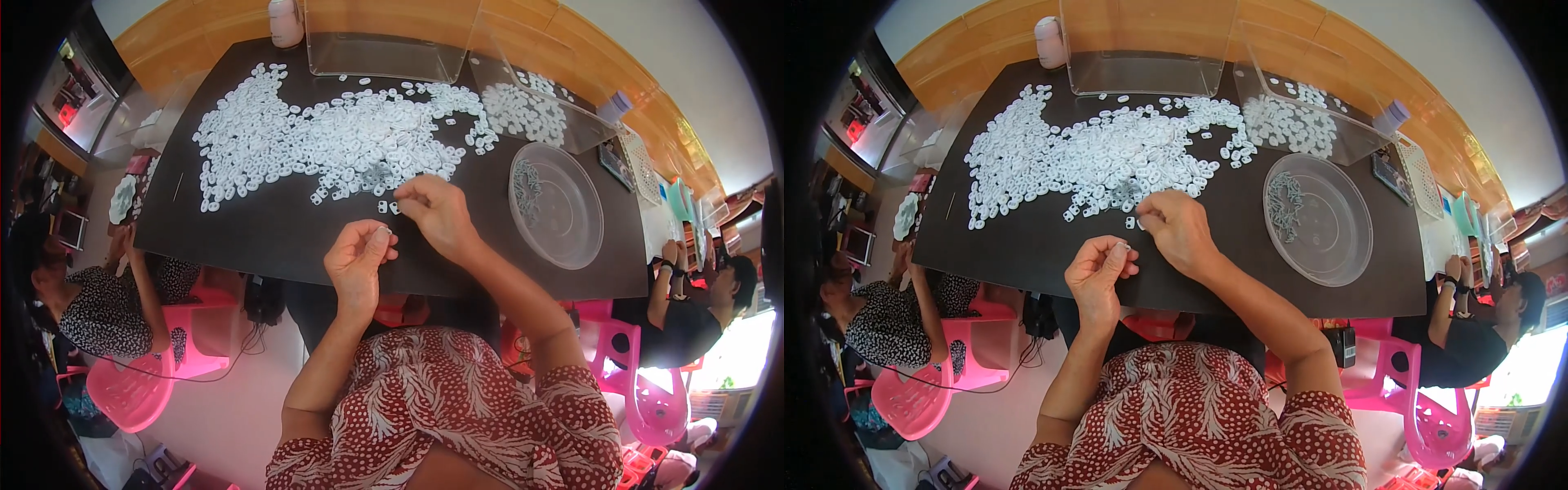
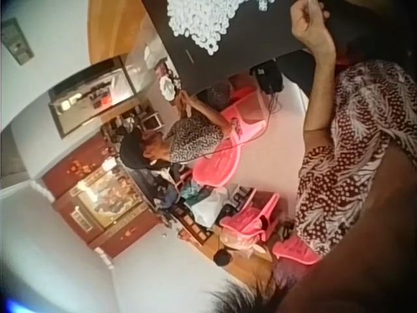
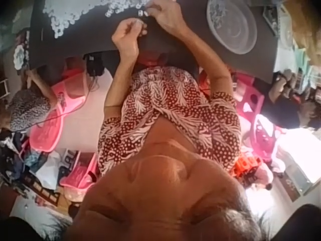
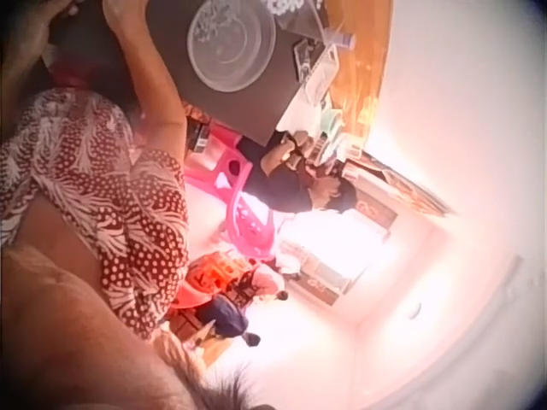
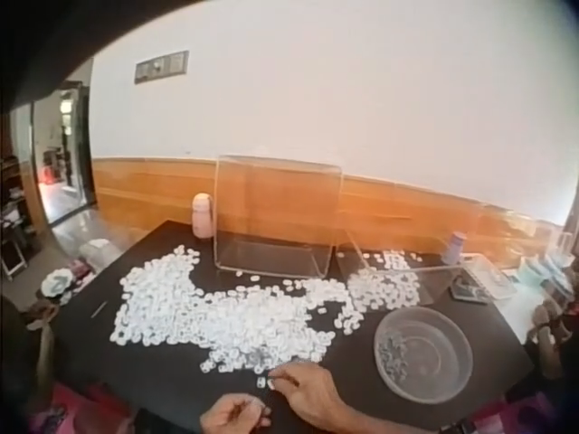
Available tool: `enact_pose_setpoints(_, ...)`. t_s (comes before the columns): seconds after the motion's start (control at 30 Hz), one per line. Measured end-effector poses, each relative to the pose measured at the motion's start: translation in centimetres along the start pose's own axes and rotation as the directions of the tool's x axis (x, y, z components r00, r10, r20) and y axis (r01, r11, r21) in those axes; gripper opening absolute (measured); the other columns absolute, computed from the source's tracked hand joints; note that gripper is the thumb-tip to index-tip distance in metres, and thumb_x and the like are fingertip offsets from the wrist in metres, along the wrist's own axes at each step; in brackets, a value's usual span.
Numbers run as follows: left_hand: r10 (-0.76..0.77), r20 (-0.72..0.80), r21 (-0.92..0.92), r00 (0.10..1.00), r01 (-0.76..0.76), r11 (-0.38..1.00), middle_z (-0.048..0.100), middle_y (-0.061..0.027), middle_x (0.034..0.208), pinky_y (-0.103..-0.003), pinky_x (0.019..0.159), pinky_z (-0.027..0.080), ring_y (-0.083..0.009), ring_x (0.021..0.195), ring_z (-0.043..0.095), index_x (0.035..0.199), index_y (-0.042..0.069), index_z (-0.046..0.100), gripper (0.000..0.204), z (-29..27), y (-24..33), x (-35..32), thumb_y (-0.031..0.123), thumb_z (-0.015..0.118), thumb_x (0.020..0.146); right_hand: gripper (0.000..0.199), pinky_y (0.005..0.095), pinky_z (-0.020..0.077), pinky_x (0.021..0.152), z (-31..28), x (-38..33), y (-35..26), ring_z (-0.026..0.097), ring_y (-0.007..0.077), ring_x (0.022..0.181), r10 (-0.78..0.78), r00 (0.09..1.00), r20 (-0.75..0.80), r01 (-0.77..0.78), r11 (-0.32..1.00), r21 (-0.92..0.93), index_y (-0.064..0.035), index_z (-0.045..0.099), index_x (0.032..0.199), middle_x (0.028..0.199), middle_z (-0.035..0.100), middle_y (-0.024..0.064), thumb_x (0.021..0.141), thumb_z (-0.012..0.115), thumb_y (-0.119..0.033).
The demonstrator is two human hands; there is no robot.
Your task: Manual assembly of small white plastic components at a manufacturing workstation.
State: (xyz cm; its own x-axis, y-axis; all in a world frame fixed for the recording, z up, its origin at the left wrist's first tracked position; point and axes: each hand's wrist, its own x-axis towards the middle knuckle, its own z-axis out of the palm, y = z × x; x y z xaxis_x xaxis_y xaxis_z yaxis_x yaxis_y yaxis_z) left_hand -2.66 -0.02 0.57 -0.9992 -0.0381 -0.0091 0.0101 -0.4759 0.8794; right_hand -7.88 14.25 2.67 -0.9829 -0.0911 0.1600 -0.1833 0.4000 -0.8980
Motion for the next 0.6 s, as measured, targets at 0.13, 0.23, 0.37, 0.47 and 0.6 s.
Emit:
enact_pose_setpoints(0.13,0.049,-0.010,-0.010,0.999,-0.049,0.999,0.061,-0.0058,0.082,-0.021,0.060,0.047,-0.0098,0.070,0.057,0.094,-0.003,0.060,0.011,-0.3,-0.3,0.0,0.006,0.062,0.087,0.008,0.0365,0.0454,0.064,1.4,2.1,1.4,0.058,0.0265,0.074,-0.349,0.933,-0.084,0.282,0.857,-0.431,-0.0031,0.064,0.079,0.074,0.061,0.0100,0.073,0.066,-0.008)
enact_pose_setpoints(0.23,0.077,-0.024,-0.015,0.997,-0.077,0.997,0.062,-0.0068,0.080,-0.021,0.058,0.047,-0.0103,0.066,0.057,0.093,-0.003,0.060,0.011,-0.2,-0.5,0.0,0.006,0.062,0.087,0.007,0.0407,0.0440,0.063,2.3,3.0,2.1,0.056,0.0306,0.075,-0.397,0.915,-0.067,0.303,0.789,-0.534,-0.0041,0.062,0.074,0.071,0.059,0.0112,0.073,0.066,-0.010)
enact_pose_setpoints(0.37,0.089,-0.036,-0.018,0.995,-0.089,0.996,0.062,-0.0079,0.078,-0.021,0.057,0.048,-0.0111,0.064,0.058,0.092,-0.004,0.061,0.011,-0.3,-0.6,-0.2,0.006,0.062,0.086,0.008,0.0425,0.0431,0.062,2.9,3.7,2.8,0.055,0.0321,0.073,-0.448,0.893,-0.035,0.339,0.724,-0.601,-0.0038,0.059,0.069,0.070,0.057,0.0120,0.073,0.064,-0.008)
enact_pose_setpoints(0.47,0.092,-0.037,-0.023,0.995,-0.093,0.995,0.062,-0.0079,0.078,-0.021,0.058,0.048,-0.0113,0.065,0.058,0.092,-0.004,0.061,0.011,-0.3,-0.4,-0.2,0.006,0.061,0.086,0.008,0.0430,0.0432,0.061,2.9,4.1,2.9,0.055,0.0333,0.071,-0.459,0.888,0.008,0.372,0.710,-0.598,-0.0035,0.058,0.068,0.069,0.057,0.0130,0.074,0.062,-0.007)
enact_pose_setpoints(0.6,0.096,-0.035,-0.024,0.995,-0.097,0.995,0.062,-0.0080,0.079,-0.022,0.058,0.048,-0.0114,0.066,0.059,0.092,-0.004,0.061,0.011,-0.5,-0.6,-0.2,0.006,0.061,0.087,0.007,0.0437,0.0429,0.060,2.8,4.3,2.9,0.055,0.0340,0.070,-0.480,0.877,0.015,0.403,0.718,-0.568,-0.0029,0.057,0.069,0.069,0.057,0.0139,0.074,0.061,-0.006)
